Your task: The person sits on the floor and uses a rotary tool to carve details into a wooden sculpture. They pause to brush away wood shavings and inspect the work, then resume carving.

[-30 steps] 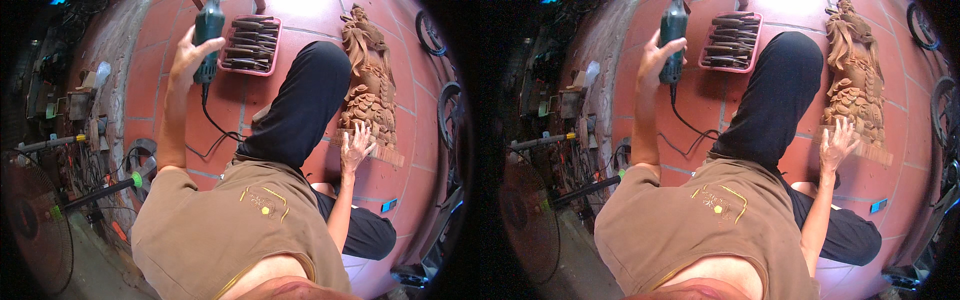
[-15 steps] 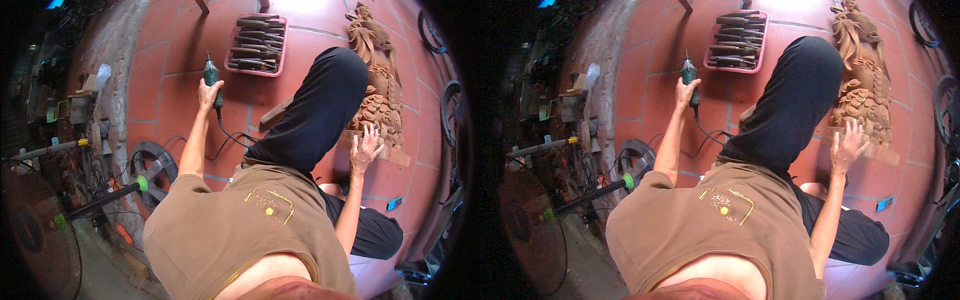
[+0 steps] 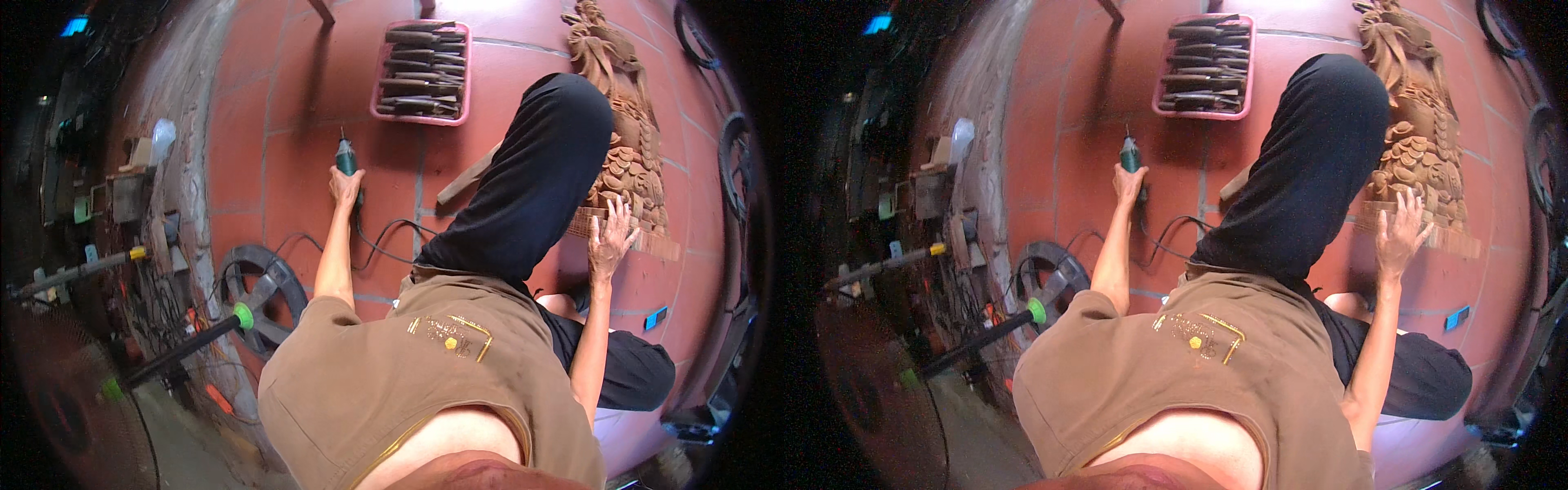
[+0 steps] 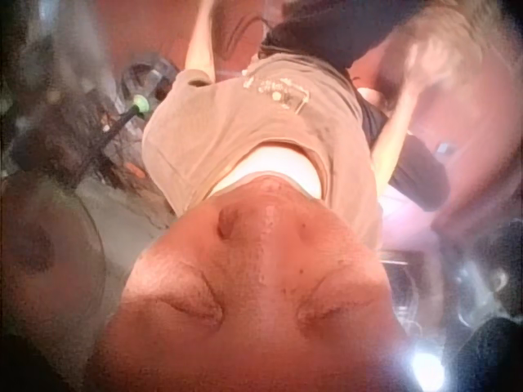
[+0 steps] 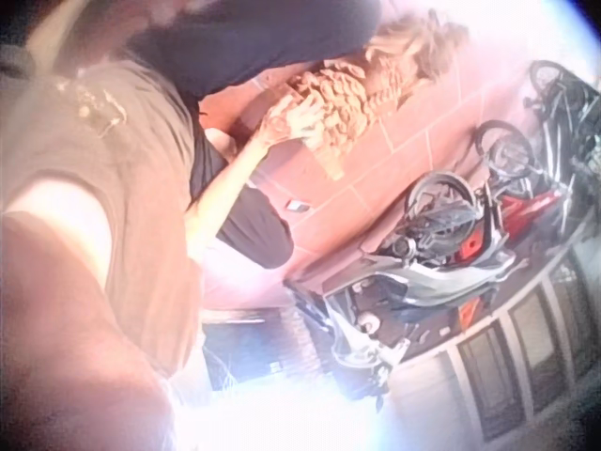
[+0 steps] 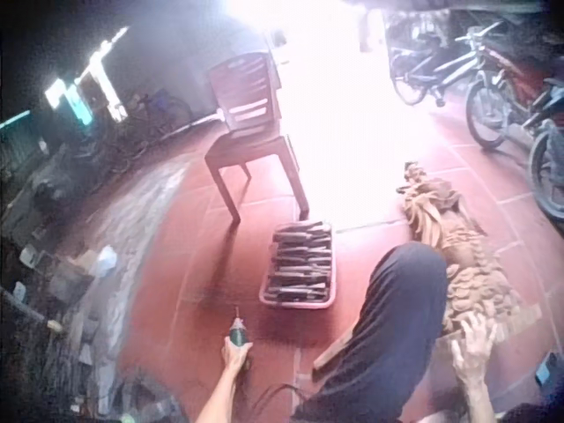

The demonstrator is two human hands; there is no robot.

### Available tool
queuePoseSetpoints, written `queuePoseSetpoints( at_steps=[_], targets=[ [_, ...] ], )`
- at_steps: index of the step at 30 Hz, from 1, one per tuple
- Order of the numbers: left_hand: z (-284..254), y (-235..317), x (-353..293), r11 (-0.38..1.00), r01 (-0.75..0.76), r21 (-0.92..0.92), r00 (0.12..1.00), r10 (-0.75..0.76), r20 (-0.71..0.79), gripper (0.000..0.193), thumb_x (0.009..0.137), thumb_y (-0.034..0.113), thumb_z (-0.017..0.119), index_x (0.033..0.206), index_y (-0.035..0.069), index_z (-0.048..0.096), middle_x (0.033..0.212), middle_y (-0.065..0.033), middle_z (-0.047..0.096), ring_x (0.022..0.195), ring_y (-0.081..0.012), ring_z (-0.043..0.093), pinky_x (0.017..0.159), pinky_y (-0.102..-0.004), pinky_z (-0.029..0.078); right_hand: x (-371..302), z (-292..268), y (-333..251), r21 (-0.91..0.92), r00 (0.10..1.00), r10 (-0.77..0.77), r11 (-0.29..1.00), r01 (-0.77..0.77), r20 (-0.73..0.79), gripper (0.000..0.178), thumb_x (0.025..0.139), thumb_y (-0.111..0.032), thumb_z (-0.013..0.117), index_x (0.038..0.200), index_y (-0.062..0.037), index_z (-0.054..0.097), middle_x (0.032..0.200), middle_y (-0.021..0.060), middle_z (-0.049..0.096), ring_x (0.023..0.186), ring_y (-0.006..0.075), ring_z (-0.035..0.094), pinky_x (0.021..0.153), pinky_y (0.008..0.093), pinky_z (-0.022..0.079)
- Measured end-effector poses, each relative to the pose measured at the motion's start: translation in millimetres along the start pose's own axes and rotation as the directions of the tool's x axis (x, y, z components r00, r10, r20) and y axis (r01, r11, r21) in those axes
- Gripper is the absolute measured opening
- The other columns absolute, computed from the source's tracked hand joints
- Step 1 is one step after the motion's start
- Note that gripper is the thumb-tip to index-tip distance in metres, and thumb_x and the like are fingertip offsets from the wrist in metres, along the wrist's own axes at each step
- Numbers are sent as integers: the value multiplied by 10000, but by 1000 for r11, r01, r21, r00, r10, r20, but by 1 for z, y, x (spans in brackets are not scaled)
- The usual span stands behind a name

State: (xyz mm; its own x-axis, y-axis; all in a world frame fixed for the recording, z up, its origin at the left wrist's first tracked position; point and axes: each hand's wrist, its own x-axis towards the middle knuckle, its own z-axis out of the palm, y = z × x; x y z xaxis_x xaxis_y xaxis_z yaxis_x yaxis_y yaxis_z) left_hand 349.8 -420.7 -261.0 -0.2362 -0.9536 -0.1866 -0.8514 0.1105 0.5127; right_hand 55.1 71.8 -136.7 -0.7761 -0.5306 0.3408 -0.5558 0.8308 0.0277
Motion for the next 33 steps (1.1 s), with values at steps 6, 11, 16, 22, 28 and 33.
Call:
queuePoseSetpoints(
  at_steps=[6,11,16,22,28,33],
  targets=[
    [-1,-2,-10,997,-63,42,997,65,-51,639,663,332,742,1102,-60,492,1000,-277,622,942,-442,599,849,-490,462,1,-6,-1,-3,999,35,999,-35,32,532,857,-269,610,1351,-159,446,1464,17,376,1385,223,289,1128,560,135],
    [12,-20,-1,954,-178,243,974,206,-94,640,663,355,773,1094,-44,518,1038,-268,595,1005,-426,548,873,-491,447,-2,-6,-1,31,999,44,999,-44,-23,523,835,-273,626,1318,-139,478,1442,26,398,1377,224,301,1128,562,136],
    [10,-23,6,898,-113,424,984,161,-78,673,651,405,794,1099,-26,535,1087,-231,573,1009,-437,533,867,-525,448,1,-3,-1,79,996,57,995,-52,-64,518,805,-290,637,1280,-128,508,1388,54,446,1342,248,345,1107,585,164],
    [9,-6,27,920,-213,328,941,283,-185,813,687,421,767,1329,45,440,1225,-223,506,1189,-375,440,933,-512,408,-5,-1,4,170,988,83,984,-60,-131,511,791,-283,642,1263,-122,531,1374,52,455,1323,253,362,1102,586,171],
    [-36,144,-4,745,-232,-625,945,325,38,522,843,210,673,1291,3,503,1223,-130,569,1024,-222,578,832,-358,475,-15,-1,5,165,984,122,981,-100,-128,517,813,-271,628,1296,-122,519,1394,45,445,1334,254,344,1126,554,140],
    [-91,282,-68,490,-345,-801,844,536,-35,406,891,136,614,1265,7,524,1146,-109,598,979,-189,594,818,-337,485,-17,-4,7,269,991,109,959,-84,-80,523,813,-280,627,1297,-114,520,1396,36,451,1335,241,344,1132,547,129]
  ],
)
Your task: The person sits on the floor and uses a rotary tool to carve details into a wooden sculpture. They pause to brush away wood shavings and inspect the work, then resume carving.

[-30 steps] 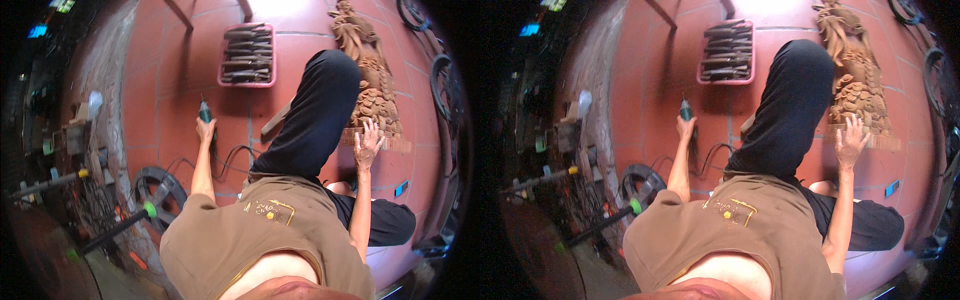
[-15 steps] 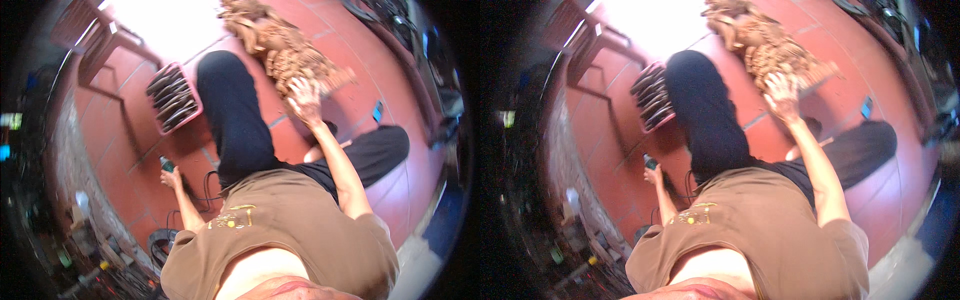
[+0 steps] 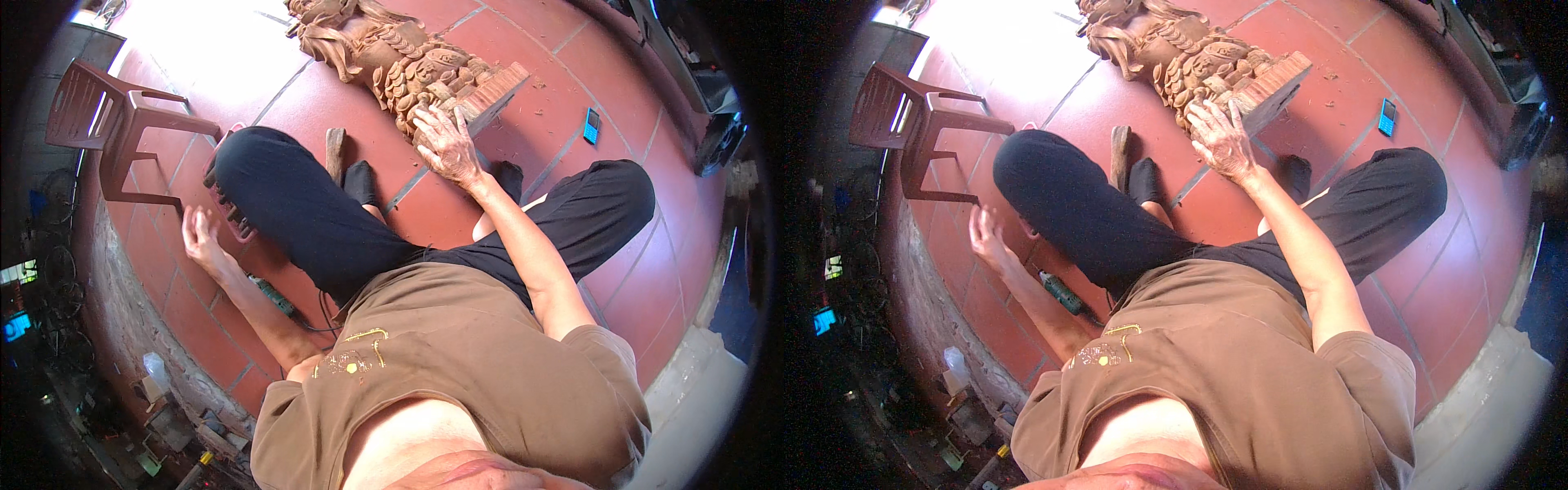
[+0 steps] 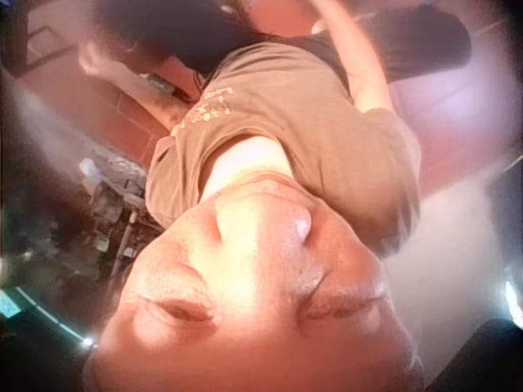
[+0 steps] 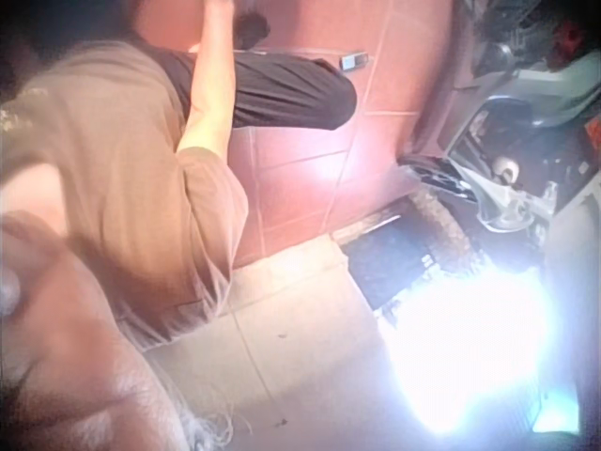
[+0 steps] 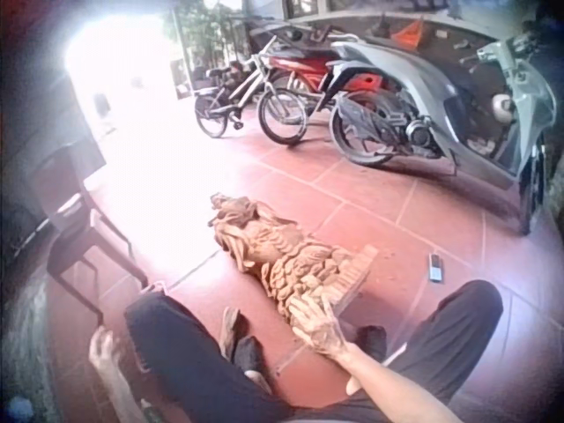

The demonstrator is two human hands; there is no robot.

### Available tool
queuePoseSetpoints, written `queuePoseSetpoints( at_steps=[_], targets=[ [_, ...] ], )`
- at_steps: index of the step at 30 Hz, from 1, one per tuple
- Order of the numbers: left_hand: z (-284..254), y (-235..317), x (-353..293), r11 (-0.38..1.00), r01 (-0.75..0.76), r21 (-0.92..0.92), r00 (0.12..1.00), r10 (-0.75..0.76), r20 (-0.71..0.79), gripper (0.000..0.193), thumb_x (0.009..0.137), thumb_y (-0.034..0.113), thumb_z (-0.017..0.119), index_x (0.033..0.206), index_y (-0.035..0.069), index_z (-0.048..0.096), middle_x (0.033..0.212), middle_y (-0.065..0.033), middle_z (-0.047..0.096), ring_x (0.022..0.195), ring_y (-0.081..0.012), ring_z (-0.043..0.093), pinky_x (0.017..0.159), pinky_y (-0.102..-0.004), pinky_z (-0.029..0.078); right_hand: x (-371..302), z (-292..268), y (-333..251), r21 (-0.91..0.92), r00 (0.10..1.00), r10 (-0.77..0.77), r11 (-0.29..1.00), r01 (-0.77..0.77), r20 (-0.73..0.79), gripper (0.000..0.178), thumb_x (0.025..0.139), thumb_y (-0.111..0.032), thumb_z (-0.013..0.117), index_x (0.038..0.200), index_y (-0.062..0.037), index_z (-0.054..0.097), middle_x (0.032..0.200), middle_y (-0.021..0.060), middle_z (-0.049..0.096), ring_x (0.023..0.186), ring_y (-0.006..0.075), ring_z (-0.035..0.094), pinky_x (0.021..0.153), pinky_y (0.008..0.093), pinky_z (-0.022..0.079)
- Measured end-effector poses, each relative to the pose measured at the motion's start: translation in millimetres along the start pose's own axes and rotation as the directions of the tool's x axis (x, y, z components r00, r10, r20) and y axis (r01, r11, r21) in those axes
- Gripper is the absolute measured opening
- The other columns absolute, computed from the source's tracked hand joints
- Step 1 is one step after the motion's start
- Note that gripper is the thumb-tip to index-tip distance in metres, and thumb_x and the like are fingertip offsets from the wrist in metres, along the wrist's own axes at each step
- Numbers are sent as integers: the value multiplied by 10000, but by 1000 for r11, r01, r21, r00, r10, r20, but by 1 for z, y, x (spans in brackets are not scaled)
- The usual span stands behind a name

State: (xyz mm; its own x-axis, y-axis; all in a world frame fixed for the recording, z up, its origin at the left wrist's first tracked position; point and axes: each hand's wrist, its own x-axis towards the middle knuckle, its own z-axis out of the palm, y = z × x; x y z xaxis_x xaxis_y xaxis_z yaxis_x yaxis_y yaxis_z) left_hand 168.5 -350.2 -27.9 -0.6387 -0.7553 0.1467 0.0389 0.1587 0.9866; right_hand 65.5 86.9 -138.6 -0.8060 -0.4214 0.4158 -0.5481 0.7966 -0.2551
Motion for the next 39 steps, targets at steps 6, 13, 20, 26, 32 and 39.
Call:
queuePoseSetpoints(
  at_steps=[6,13,20,26,32,39],
  targets=[
    [126,111,-30,952,-256,-165,949,280,143,328,890,52,589,1207,-26,559,1066,-119,629,912,-169,617,798,-288,487,3,-14,3,198,997,73,977,-78,35,423,804,-198,627,1218,-126,580,1296,69,553,1271,268,452,1124,545,169],
    [255,77,-77,908,36,-418,894,158,420,298,869,55,611,1154,-31,601,956,-103,676,839,-142,645,711,-258,506,29,-44,45,588,865,473,752,-298,-168,277,849,-11,531,1105,-64,624,1132,107,654,1097,223,605,921,342,479],
    [289,-34,-96,723,652,-227,660,-395,639,257,871,122,621,1112,37,601,933,-83,673,810,-163,639,664,-278,490,20,-35,173,586,383,819,574,-571,-429,382,824,-215,638,1166,-54,588,1096,160,639,996,290,608,882,374,463],
    [300,-58,-120,849,527,-37,706,-412,576,305,863,173,631,1136,41,599,987,-79,647,854,-163,613,692,-288,479,44,-7,219,604,382,882,468,-646,-274,461,851,-376,619,1180,-54,589,1106,165,635,1012,275,603,861,373,464],
    [313,-88,-161,943,301,142,717,-322,619,638,878,348,627,1353,20,354,1175,-102,529,983,-159,519,782,-296,435,48,-5,229,690,434,896,373,-620,-93,365,853,-412,640,960,-70,708,840,61,717,813,164,663,756,315,499],
    [327,-81,-165,901,397,175,707,-422,568,642,878,380,623,1353,36,363,1171,-56,525,960,-140,500,794,-283,425,45,-13,224,968,473,876,30,-251,95,359,902,-343,581,904,-3,696,797,100,710,750,142,644,725,274,499]
  ],
)
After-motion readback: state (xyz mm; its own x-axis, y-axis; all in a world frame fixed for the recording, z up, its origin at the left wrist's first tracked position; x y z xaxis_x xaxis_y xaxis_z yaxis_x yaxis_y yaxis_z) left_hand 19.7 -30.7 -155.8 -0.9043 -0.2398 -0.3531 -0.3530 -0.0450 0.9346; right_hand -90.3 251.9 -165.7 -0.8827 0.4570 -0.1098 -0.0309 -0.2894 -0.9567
